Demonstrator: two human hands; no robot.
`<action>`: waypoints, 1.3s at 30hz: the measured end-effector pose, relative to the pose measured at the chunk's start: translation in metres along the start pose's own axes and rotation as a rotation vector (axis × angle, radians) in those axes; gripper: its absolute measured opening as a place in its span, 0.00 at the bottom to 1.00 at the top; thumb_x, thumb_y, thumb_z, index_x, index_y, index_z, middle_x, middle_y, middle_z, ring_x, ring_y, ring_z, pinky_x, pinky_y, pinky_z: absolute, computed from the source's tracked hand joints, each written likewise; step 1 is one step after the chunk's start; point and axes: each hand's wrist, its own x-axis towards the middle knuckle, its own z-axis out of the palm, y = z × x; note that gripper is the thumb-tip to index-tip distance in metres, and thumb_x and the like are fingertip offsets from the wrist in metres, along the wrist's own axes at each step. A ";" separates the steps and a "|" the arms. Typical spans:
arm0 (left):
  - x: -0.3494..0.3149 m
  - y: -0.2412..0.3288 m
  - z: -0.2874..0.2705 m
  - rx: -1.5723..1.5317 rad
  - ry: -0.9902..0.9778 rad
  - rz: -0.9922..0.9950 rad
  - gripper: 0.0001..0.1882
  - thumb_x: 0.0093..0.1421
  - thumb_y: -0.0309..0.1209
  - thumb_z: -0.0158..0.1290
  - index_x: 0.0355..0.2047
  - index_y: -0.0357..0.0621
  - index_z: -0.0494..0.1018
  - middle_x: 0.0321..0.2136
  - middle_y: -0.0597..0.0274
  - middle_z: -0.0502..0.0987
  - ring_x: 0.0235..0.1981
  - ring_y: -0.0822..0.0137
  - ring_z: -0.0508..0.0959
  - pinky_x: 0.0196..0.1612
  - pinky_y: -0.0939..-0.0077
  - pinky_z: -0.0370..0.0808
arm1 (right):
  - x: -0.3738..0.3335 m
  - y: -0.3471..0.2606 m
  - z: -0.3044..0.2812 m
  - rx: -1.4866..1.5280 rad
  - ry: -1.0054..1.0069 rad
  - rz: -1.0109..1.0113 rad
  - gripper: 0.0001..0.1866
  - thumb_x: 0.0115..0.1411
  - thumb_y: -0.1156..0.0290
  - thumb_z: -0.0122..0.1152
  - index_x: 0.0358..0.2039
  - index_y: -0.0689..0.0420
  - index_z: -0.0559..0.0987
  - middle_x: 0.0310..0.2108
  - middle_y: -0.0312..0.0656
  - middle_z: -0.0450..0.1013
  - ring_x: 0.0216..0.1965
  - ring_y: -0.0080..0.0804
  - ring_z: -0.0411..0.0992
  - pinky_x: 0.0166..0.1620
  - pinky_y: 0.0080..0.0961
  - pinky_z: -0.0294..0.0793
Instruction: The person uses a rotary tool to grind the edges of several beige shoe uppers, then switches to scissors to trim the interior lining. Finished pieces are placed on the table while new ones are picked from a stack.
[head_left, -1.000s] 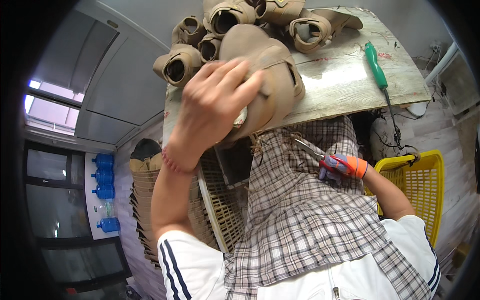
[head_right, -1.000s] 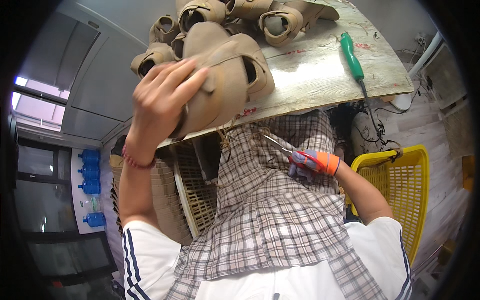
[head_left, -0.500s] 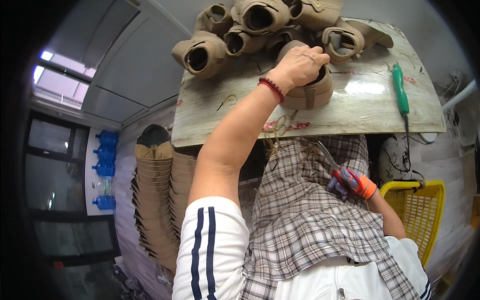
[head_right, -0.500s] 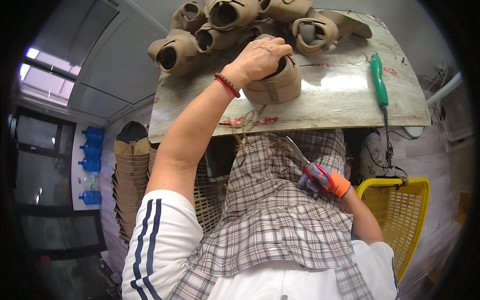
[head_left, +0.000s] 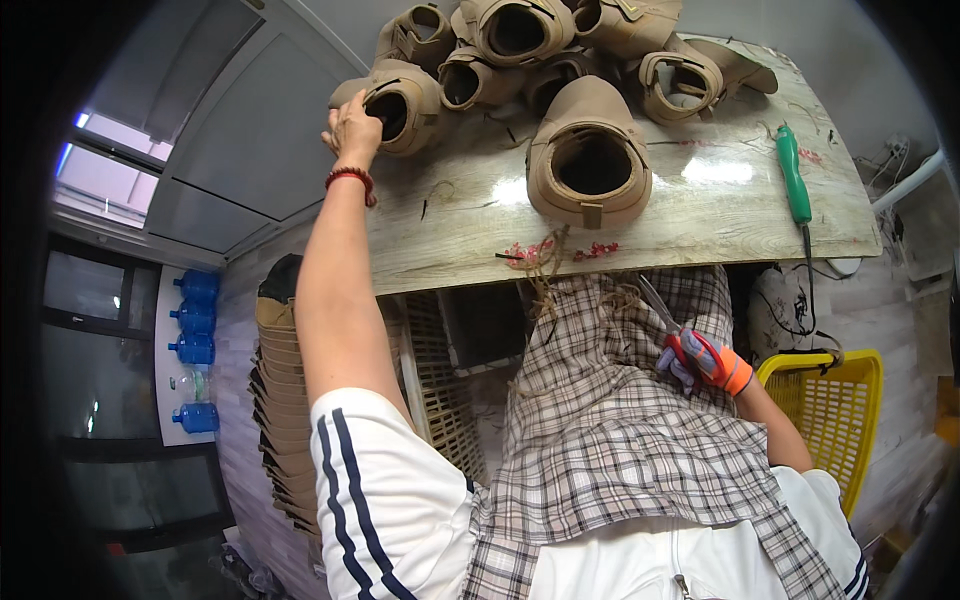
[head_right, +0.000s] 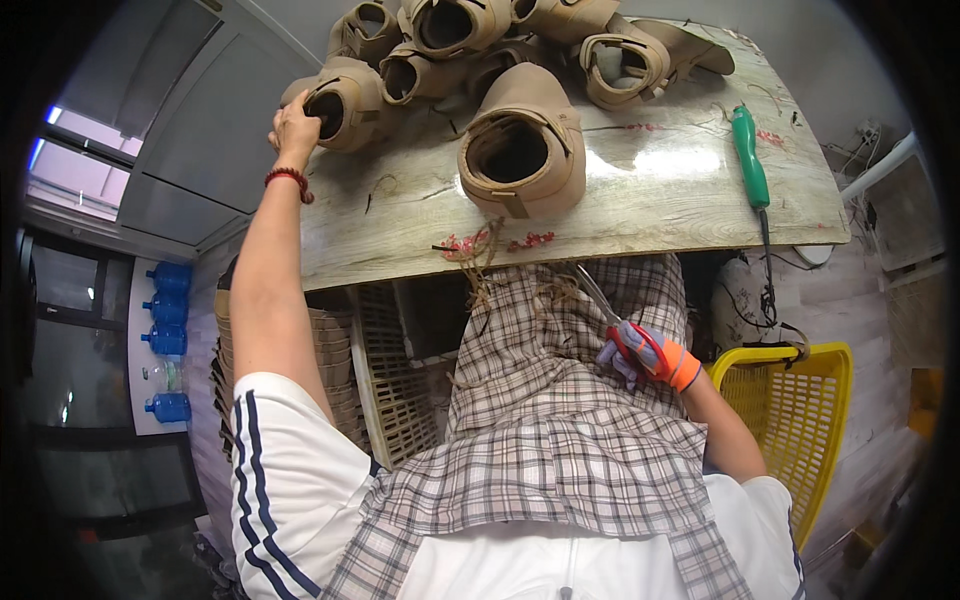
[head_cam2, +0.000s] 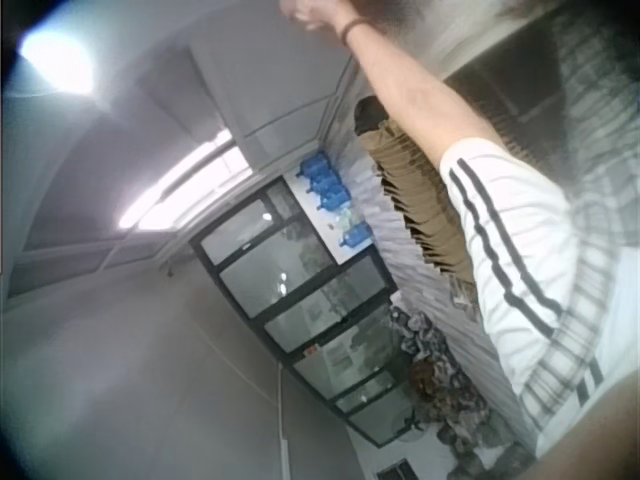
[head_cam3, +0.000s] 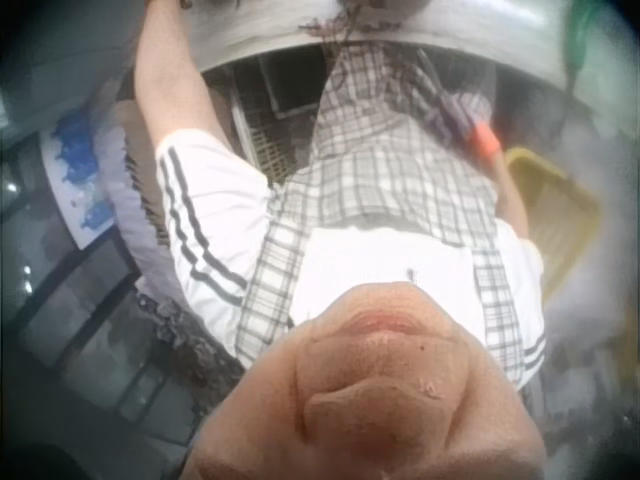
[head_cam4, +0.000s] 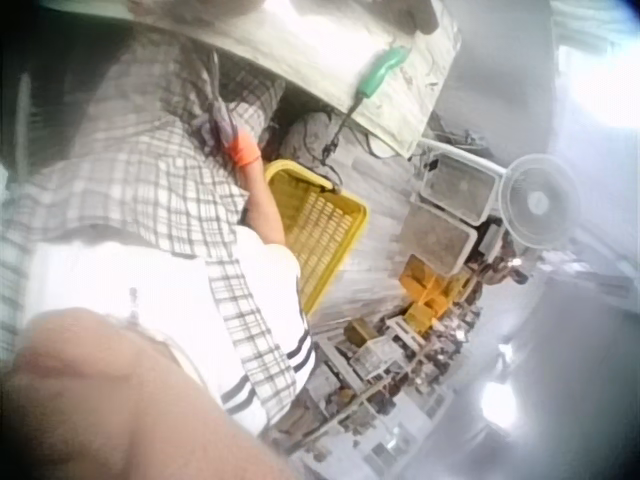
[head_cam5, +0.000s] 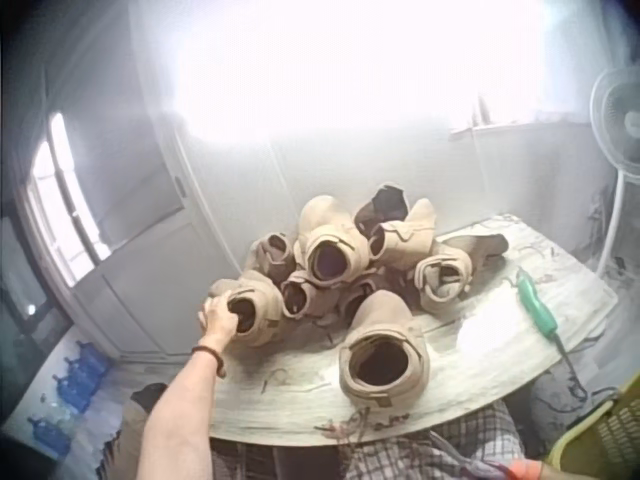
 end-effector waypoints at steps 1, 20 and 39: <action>0.010 -0.006 0.004 -0.022 0.051 0.015 0.28 0.56 0.31 0.47 0.59 0.61 0.70 0.57 0.55 0.71 0.63 0.54 0.64 0.62 0.45 0.57 | 0.002 0.001 -0.001 -0.004 0.008 -0.003 0.44 0.64 0.31 0.36 0.39 0.67 0.78 0.17 0.35 0.67 0.16 0.21 0.66 0.21 0.22 0.74; -0.257 -0.042 -0.110 -1.471 0.111 -0.223 0.25 0.64 0.26 0.53 0.61 0.38 0.63 0.54 0.56 0.72 0.55 0.63 0.71 0.57 0.67 0.70 | -0.003 -0.007 -0.004 -0.646 0.142 -0.423 0.20 0.66 0.54 0.50 0.43 0.59 0.75 0.18 0.33 0.67 0.19 0.21 0.64 0.25 0.21 0.64; -0.483 0.029 0.032 -1.554 -0.568 -0.468 0.24 0.68 0.34 0.52 0.62 0.46 0.62 0.59 0.58 0.68 0.59 0.64 0.68 0.60 0.68 0.67 | 0.058 -0.064 0.073 -1.586 0.283 -0.532 0.18 0.45 0.63 0.71 0.36 0.51 0.77 0.33 0.41 0.74 0.37 0.41 0.72 0.42 0.34 0.70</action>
